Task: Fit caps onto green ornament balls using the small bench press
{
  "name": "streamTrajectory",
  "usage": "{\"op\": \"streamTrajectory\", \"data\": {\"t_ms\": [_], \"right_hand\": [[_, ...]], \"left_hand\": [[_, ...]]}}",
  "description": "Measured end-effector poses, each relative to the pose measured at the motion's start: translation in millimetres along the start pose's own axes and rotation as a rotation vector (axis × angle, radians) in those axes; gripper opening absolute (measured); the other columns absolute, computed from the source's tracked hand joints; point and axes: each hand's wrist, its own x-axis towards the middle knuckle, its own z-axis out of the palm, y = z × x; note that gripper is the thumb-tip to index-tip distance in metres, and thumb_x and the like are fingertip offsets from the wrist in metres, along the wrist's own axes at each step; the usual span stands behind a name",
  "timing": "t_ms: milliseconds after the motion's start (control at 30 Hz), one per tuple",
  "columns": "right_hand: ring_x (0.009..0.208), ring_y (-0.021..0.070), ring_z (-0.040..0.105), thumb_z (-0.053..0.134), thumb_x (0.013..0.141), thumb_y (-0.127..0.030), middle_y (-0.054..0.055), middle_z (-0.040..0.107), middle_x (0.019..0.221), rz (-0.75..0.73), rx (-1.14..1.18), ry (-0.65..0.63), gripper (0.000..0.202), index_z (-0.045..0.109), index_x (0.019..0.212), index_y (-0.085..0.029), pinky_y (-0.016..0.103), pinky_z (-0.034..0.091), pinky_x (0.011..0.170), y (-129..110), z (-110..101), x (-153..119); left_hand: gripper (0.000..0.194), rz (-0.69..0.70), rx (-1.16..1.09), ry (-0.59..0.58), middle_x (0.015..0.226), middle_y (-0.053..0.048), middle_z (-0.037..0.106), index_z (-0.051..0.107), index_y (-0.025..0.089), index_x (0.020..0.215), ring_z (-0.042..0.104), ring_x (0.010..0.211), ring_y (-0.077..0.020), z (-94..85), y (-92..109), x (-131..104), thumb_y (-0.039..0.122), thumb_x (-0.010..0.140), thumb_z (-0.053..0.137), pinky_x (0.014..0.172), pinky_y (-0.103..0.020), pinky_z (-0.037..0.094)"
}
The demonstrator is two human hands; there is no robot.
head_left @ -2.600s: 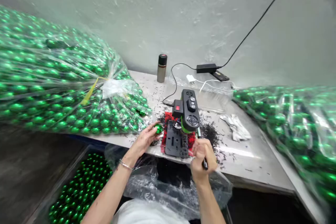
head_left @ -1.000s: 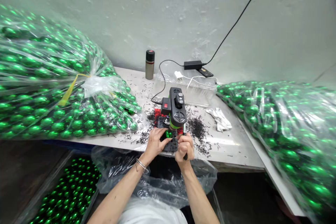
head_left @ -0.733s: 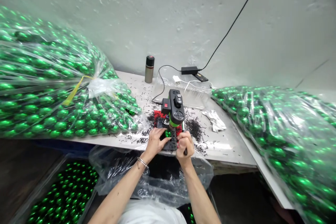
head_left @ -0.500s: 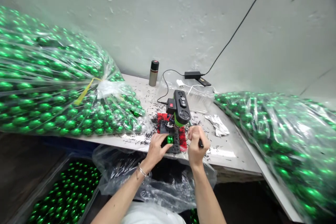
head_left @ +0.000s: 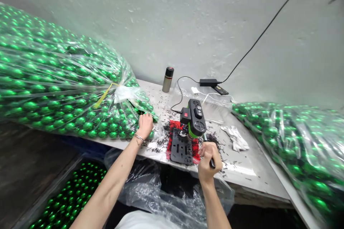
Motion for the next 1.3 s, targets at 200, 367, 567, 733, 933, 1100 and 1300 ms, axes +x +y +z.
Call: {"op": "streamTrajectory", "data": {"t_ms": [200, 367, 567, 733, 933, 1100, 1300], "right_hand": [[0.059, 0.0111, 0.051, 0.046, 0.096, -0.016, -0.001, 0.051, 0.066, -0.011, -0.014, 0.013, 0.033, 0.046, 0.064, -0.020, 0.027, 0.039, 0.054, 3, 0, -4], [0.060, 0.0121, 0.052, 0.046, 0.096, -0.017, -0.001, 0.050, 0.066, -0.025, -0.023, 0.036, 0.033, 0.046, 0.063, -0.020, 0.027, 0.039, 0.053, 5, 1, -6], [0.060, 0.0127, 0.052, 0.045, 0.096, -0.018, -0.001, 0.050, 0.065, -0.044, -0.031, 0.031, 0.033, 0.046, 0.063, -0.021, 0.028, 0.039, 0.054, 4, 1, -6], [0.061, 0.0125, 0.052, 0.044, 0.096, -0.017, -0.001, 0.051, 0.067, -0.030, -0.054, -0.016, 0.032, 0.046, 0.064, -0.021, 0.028, 0.040, 0.056, 4, -1, -6], [0.063, 0.0120, 0.052, 0.042, 0.096, -0.013, -0.001, 0.052, 0.067, -0.077, -0.038, -0.036, 0.031, 0.048, 0.066, -0.020, 0.027, 0.040, 0.058, 3, -1, -5], [0.064, 0.0121, 0.052, 0.041, 0.096, -0.012, -0.002, 0.050, 0.067, -0.079, -0.043, -0.040, 0.031, 0.047, 0.066, -0.020, 0.027, 0.040, 0.059, 1, 0, -4], [0.064, 0.0115, 0.052, 0.043, 0.095, -0.011, -0.001, 0.051, 0.068, -0.074, -0.033, -0.058, 0.031, 0.047, 0.066, -0.020, 0.026, 0.040, 0.058, -1, -1, -4]], "left_hand": [[0.028, 0.015, -0.086, 0.003, 0.102, -0.017, 0.071, 0.066, 0.013, 0.111, 0.065, 0.097, -0.0310, -3.3, -6, -3, 0.017, 0.084, 0.060, 0.088, -0.040, 0.046], [0.053, -0.102, -0.788, -0.065, 0.093, -0.007, 0.073, 0.062, 0.017, 0.129, 0.067, 0.081, -0.0232, -14.2, -5, -39, 0.045, 0.084, 0.068, 0.075, -0.034, 0.053], [0.064, -0.269, -1.413, -0.222, 0.106, -0.007, 0.071, 0.062, 0.018, 0.132, 0.070, 0.086, -0.0181, -3.5, 23, -85, 0.046, 0.076, 0.075, 0.081, -0.032, 0.057], [0.048, -0.469, -1.789, -0.453, 0.103, -0.008, 0.073, 0.063, 0.021, 0.131, 0.073, 0.090, -0.0198, 8.1, 45, -100, 0.035, 0.086, 0.067, 0.080, -0.031, 0.060], [0.044, -0.508, -1.738, -0.446, 0.105, -0.008, 0.073, 0.063, 0.020, 0.132, 0.074, 0.093, -0.0203, 18.2, 58, -100, 0.029, 0.089, 0.064, 0.092, -0.037, 0.059], [0.049, -0.230, -1.230, -0.368, 0.106, -0.008, 0.075, 0.065, 0.017, 0.129, 0.072, 0.088, -0.0216, 27.7, 69, -96, 0.033, 0.083, 0.069, 0.089, -0.039, 0.058], [0.035, 0.140, -0.627, -0.206, 0.107, -0.013, 0.074, 0.071, 0.015, 0.115, 0.071, 0.094, -0.0268, 31.0, 86, -98, 0.025, 0.082, 0.069, 0.090, -0.041, 0.056]]}}
